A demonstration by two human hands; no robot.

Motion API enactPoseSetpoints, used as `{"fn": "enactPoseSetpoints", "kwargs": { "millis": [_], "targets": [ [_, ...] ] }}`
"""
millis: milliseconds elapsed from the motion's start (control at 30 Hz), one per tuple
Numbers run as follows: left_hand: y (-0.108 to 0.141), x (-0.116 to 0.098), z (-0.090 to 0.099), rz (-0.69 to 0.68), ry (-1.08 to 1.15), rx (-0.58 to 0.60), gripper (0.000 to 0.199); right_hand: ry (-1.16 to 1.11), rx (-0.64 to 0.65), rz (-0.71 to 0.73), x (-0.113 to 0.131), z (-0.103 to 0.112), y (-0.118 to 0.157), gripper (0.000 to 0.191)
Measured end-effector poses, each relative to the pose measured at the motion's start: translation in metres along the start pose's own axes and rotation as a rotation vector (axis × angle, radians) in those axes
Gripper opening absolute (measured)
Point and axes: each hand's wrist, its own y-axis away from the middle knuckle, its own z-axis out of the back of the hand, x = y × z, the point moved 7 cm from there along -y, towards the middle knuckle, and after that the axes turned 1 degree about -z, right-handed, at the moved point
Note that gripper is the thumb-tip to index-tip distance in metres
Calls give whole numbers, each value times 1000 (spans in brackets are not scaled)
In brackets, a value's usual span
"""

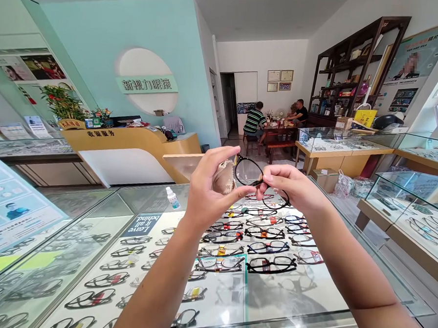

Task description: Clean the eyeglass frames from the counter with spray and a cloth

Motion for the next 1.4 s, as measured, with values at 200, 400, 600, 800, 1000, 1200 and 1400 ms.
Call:
{"fn": "enactPoseSetpoints", "kwargs": {
  "millis": [200, 400, 600, 800, 1000, 1200, 1400],
  "targets": [
    [-2, -7, 6, -73, -139, 32, 69, 70, 27, 5, 4, 1, 3, 33],
    [0, -8, 9, -125, -183, -38, 67, 219, -163, 156, 18, 4, 5, 49],
    [7, -5, 33, -24, -268, -416, 66, 687, -609, 632, 45, 6, 28, 33],
    [13, -4, 37, 82, -208, -511, 62, 1051, -774, 875, 50, -19, 39, 42],
    [15, 1, 29, 191, -117, -460, 58, 1061, -895, 848, 52, -19, 46, 35],
    [15, 2, 26, 211, -53, -414, 57, 971, -912, 830, 50, -11, 46, 37],
    [17, 5, 28, 251, -125, -442, 48, 986, -937, 818, 50, -5, 44, 33]
  ]
}}
